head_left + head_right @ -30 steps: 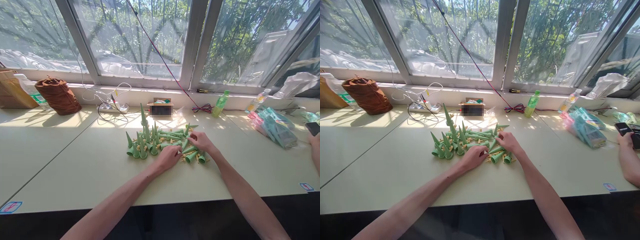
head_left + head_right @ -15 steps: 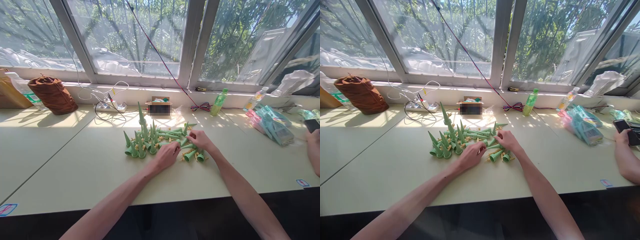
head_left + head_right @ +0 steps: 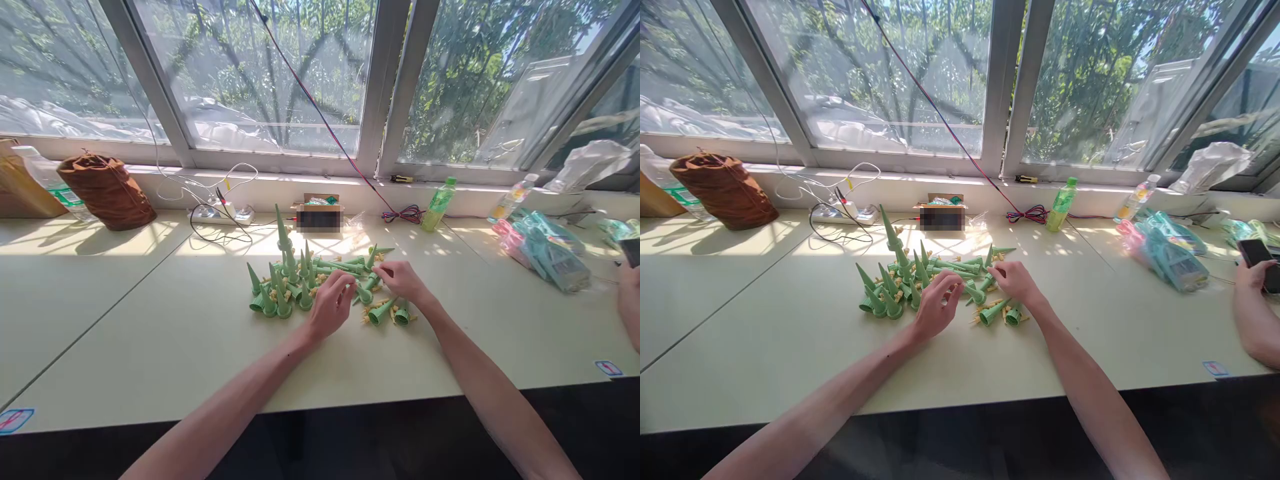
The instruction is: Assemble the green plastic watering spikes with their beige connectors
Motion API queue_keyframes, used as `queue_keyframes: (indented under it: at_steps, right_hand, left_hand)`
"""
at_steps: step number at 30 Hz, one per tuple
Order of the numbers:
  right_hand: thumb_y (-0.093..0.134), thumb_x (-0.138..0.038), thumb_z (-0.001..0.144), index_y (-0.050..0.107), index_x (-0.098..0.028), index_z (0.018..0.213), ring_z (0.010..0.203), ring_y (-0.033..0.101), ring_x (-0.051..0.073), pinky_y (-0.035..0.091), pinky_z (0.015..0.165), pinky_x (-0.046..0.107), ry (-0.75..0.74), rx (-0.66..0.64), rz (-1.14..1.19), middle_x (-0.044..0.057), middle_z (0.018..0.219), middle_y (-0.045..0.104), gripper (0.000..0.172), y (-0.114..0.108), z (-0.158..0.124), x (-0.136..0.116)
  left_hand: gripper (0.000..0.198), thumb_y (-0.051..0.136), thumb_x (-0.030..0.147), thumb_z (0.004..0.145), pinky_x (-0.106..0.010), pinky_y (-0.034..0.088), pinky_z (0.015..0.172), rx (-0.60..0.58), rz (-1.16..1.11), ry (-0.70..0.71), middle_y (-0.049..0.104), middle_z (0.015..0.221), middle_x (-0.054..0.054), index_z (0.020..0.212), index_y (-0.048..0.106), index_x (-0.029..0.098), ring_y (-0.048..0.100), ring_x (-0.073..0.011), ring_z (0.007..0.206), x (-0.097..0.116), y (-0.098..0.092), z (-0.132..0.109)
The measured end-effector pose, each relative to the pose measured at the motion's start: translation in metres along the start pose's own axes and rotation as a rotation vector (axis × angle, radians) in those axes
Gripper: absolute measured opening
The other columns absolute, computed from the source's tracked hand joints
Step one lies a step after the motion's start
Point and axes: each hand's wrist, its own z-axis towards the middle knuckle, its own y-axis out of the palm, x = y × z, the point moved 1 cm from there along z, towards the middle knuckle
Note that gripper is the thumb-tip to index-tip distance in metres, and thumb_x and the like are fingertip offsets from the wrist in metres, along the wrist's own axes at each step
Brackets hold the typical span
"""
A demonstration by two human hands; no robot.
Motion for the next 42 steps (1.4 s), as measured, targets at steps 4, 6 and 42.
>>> queue_keyframes:
  at_steps: [4,6,42]
  right_hand:
    - [0.050,-0.040,0.096,0.061,-0.019,0.070,0.056,0.047,0.015,0.037,0.059,0.028,0.036,0.154,-0.019,0.001,0.060,0.057,0.035,0.001,0.002,0.008]
    - [0.050,-0.038,0.095,0.065,-0.018,0.082,0.062,0.054,0.017,0.042,0.064,0.029,0.054,0.205,-0.048,0.005,0.071,0.064,0.028,0.002,0.004,0.017]
    - [0.051,-0.021,0.093,0.070,-0.018,0.092,0.081,0.067,0.021,0.047,0.075,0.029,0.136,0.034,-0.146,0.007,0.086,0.074,0.020,0.007,0.008,0.031]
  left_hand:
    - [0.019,0.039,0.036,0.104,-0.022,0.042,0.049,0.082,-0.077,-0.052,0.064,0.092,-0.005,0.099,0.050,0.021,0.050,-0.0073,0.053,0.002,-0.001,-0.003]
    - [0.018,0.036,0.037,0.105,-0.021,0.039,0.047,0.091,-0.086,-0.078,0.066,0.087,-0.003,0.101,0.046,0.021,0.047,-0.0060,0.048,0.003,0.000,-0.005]
    - [0.029,0.049,0.033,0.097,-0.024,0.028,0.058,-0.370,0.156,-0.169,0.044,0.065,0.003,0.072,0.042,0.020,0.037,-0.0122,0.057,-0.003,-0.001,-0.005]
